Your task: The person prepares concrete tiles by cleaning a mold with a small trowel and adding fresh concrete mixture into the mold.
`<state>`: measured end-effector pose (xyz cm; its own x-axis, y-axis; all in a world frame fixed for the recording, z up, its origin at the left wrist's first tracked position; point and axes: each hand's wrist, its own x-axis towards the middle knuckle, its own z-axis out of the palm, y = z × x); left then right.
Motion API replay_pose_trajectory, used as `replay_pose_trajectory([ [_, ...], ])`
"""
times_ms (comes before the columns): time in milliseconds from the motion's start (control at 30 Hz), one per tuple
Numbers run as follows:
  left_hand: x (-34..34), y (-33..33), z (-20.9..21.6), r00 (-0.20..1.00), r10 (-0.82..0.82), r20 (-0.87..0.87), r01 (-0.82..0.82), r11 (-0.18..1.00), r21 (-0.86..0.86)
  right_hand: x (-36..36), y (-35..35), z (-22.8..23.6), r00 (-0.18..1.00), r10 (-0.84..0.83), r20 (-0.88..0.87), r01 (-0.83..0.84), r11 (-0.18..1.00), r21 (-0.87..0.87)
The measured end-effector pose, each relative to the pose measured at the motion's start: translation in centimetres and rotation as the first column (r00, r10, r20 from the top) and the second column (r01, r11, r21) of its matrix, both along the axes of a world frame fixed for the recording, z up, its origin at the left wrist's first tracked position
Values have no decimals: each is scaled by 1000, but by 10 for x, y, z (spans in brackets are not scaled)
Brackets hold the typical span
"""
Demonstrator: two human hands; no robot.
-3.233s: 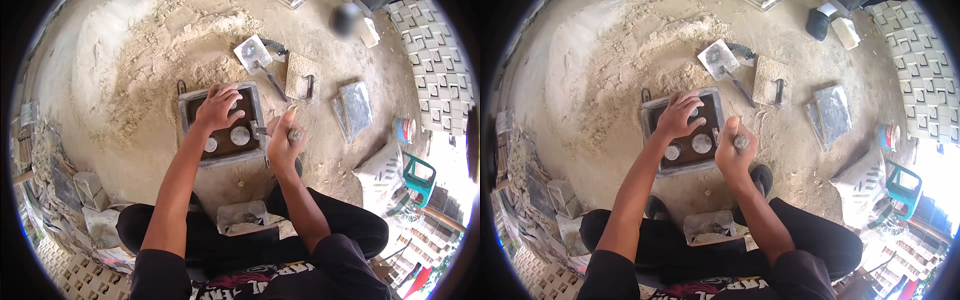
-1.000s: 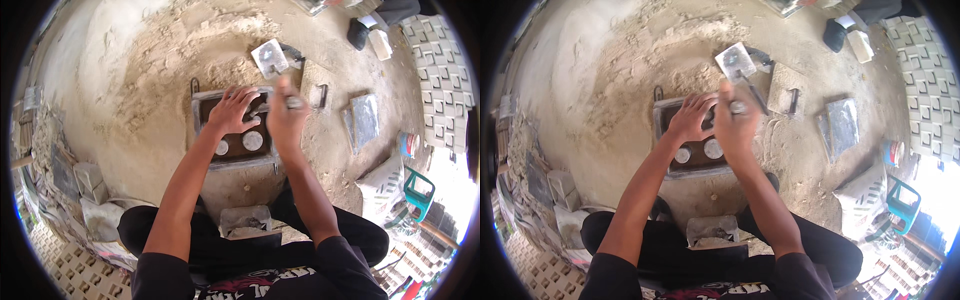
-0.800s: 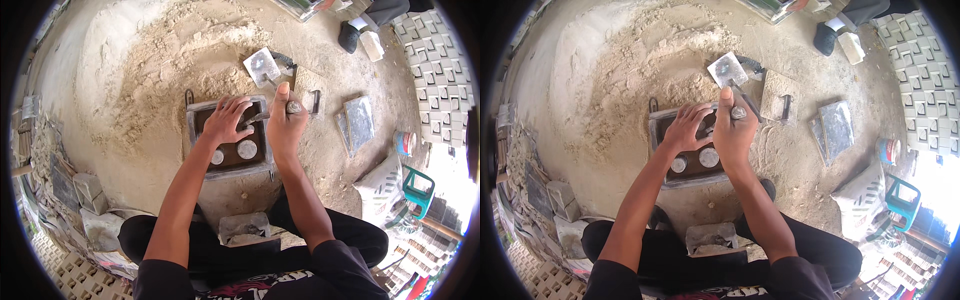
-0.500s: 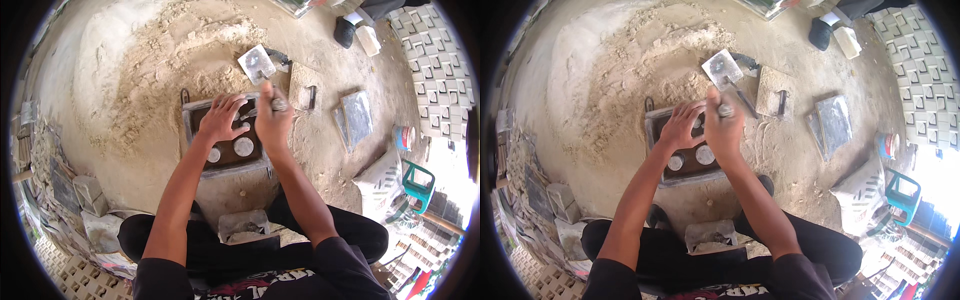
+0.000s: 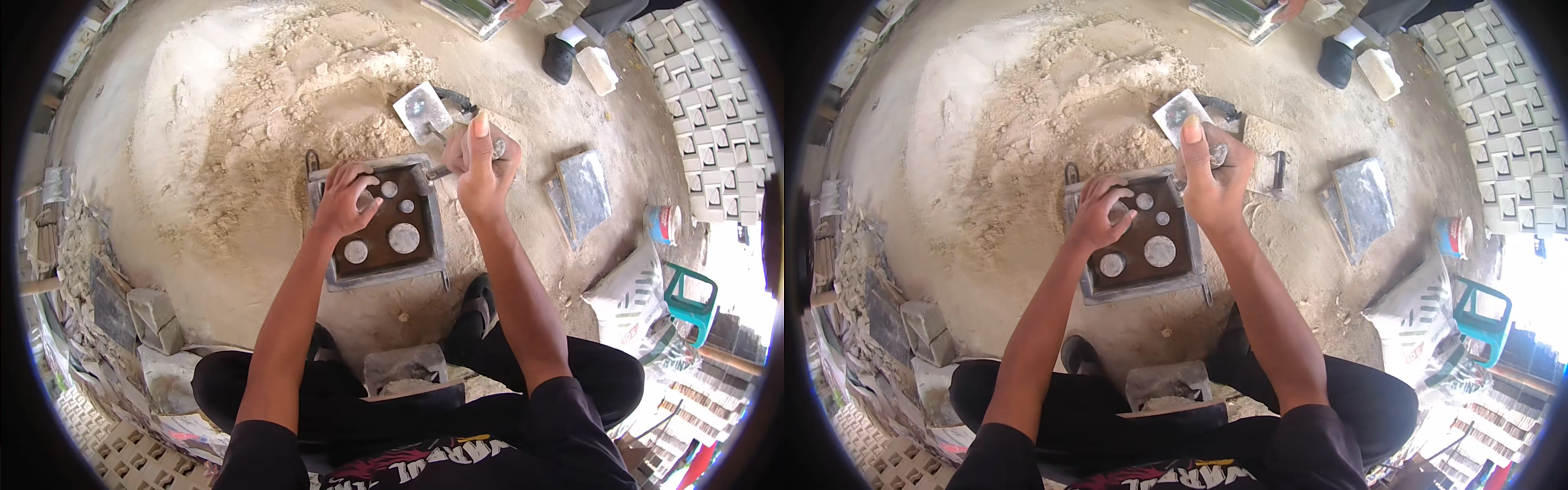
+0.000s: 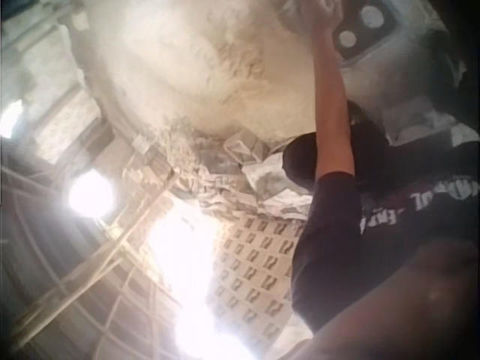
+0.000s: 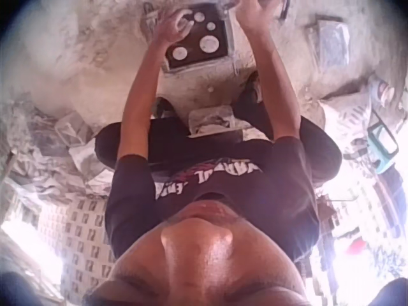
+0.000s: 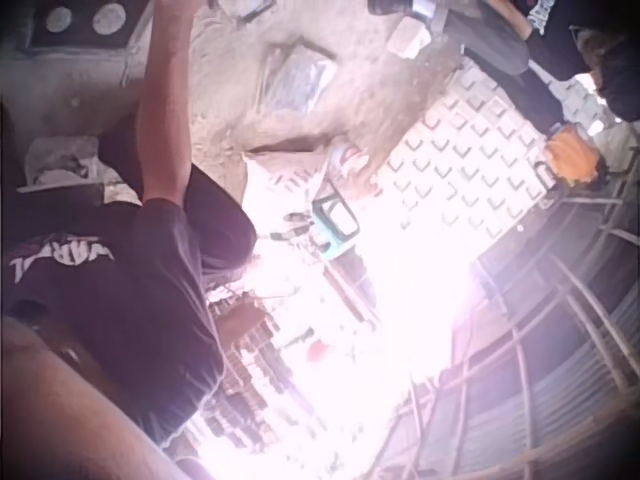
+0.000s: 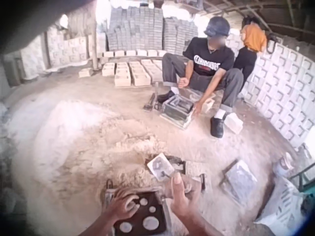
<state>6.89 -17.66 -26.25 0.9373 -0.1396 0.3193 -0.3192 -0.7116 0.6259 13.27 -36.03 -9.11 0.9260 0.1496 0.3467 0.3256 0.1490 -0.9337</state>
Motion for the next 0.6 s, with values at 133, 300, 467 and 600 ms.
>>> replay_pose_trajectory([
  [133,-1,-9,-6,992,100,79,-103,994,40,8,0,-16,989,129,-72,-129,992,-3],
  [300,0,-10,-9,991,127,40,-130,988,82,10,7,-26,993,117,8,-116,990,-82],
  [467,0,-12,-6,989,137,56,-143,983,113,12,11,-38,990,137,-17,-138,989,-51],
  [600,-1,-11,-9,989,140,52,-146,981,127,4,14,-52,981,145,-128,-139,989,57],
])
